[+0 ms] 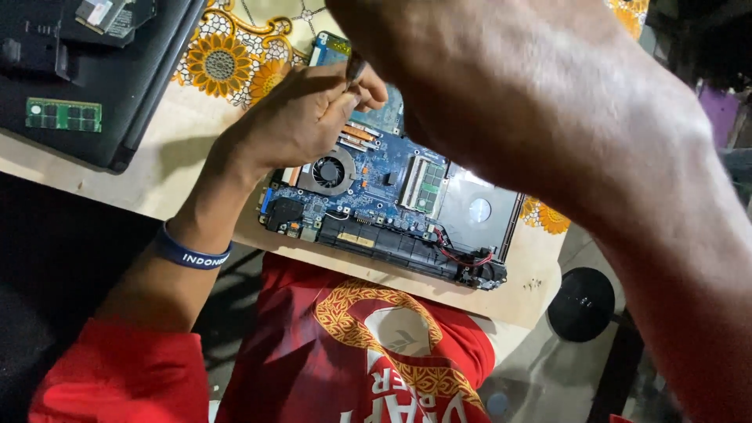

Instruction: Using a screwdriver to remove or install screws on a laptop motherboard and heatsink assembly.

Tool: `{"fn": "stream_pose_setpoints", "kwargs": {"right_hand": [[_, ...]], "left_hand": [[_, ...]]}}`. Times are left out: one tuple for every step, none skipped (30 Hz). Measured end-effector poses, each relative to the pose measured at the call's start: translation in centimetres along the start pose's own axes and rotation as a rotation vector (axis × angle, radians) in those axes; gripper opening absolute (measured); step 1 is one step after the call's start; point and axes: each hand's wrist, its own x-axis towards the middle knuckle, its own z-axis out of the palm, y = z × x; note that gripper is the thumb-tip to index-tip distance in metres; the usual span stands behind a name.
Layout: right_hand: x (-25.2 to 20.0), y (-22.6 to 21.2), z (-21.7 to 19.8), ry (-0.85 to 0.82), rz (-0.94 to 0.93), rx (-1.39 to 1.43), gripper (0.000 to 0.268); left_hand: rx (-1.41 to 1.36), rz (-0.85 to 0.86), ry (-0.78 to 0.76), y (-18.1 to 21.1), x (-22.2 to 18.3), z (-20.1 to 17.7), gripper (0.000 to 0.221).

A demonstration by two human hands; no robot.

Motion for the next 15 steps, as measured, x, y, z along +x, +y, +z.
{"fn": "stream_pose_setpoints", "kwargs": {"right_hand": [[0.3, 0.1, 0.2, -0.002, 0.003, -0.003, 0.063], [0.9, 0.1, 0.5, 0.012, -0.008, -0.007, 0.062], [1.4, 0.1, 0.8, 0.025, -0.019, -0.01, 0.06], [1.7, 0.0, 0.9, 0.028, -0.016, -0.011, 0.06], [1.9, 0.0, 0.9, 0.039, -0.023, -0.018, 0.059], [2.2, 0.0, 0.8, 0.054, -0.029, -0.026, 0.058], [2.2, 0.0, 0.7, 0.059, -0.026, -0.029, 0.058], [2.0, 0.0, 0.6, 0.067, -0.028, -0.038, 0.057], [1.8, 0.1, 0.5, 0.076, -0.031, -0.048, 0.055], [1.6, 0.2, 0.4, 0.078, -0.027, -0.052, 0.055], [1.5, 0.3, 0.2, 0.088, -0.032, -0.061, 0.054], [1.5, 0.4, 0.0, 0.106, -0.038, -0.071, 0.053], [1.6, 0.2, -0.2, 0.116, -0.035, -0.075, 0.053], [2.1, -0.3, -0.5, 0.055, 0.029, 0.208, 0.042], [2.7, -1.0, -0.8, -0.005, 0.09, 0.49, 0.038]], "left_hand": [[-0.001, 0.004, -0.002, -0.2, 0.1, 0.2, 0.019], [0.001, 0.004, 0.006, -0.4, 0.0, 0.3, 0.019], [0.003, 0.004, 0.014, -0.7, -0.1, 0.4, 0.019], [0.006, 0.006, 0.013, -0.7, -0.1, 0.5, 0.019], [0.005, 0.017, 0.016, -0.7, 0.0, 0.6, 0.019], [0.007, 0.029, 0.021, -0.7, -0.1, 0.6, 0.019], [0.013, 0.031, 0.021, -0.6, -0.1, 0.5, 0.019], [0.011, 0.03, 0.021, -0.5, 0.1, 0.5, 0.02], [0.01, 0.029, 0.022, -0.4, 0.2, 0.5, 0.021], [0.013, 0.033, 0.021, -0.3, 0.2, 0.6, 0.021], [0.009, 0.021, 0.026, -0.2, 0.2, 0.6, 0.022], [0.011, 0.008, 0.035, 0.0, 0.1, 0.5, 0.023], [0.021, 0.011, 0.038, 0.3, 0.4, 0.5, 0.023], [0.057, -0.114, 0.023, 0.5, 0.0, 0.2, 0.027], [0.09, -0.24, 0.009, 0.7, -0.4, -0.1, 0.033]]}}
